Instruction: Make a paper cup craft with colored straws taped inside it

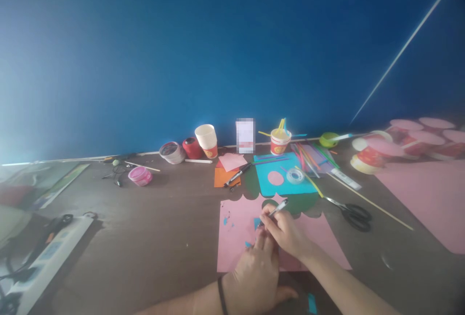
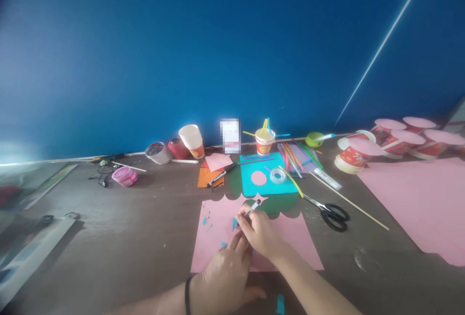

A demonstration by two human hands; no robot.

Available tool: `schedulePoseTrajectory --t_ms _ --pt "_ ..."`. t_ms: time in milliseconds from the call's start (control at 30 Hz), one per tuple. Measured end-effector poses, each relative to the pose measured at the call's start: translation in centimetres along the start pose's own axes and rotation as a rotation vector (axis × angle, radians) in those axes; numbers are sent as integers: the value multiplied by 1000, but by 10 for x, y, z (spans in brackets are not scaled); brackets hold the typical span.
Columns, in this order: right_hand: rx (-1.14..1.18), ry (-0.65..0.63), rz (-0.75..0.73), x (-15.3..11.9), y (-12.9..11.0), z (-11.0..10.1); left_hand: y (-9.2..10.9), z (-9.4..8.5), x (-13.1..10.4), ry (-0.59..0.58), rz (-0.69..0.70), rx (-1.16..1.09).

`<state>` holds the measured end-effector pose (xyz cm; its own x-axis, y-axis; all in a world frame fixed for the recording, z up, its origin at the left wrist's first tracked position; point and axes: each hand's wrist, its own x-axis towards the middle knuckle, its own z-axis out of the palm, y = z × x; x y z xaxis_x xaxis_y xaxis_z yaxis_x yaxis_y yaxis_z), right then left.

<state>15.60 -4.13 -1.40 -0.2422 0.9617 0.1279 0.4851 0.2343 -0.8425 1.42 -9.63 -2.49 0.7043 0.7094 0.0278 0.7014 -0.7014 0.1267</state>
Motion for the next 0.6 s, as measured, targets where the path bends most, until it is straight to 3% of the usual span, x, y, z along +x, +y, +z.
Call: schedulePoseTrajectory --t_ms 600 --pt "13 2 3 0 -1 -2 0 -2 0 -17 9 -32"
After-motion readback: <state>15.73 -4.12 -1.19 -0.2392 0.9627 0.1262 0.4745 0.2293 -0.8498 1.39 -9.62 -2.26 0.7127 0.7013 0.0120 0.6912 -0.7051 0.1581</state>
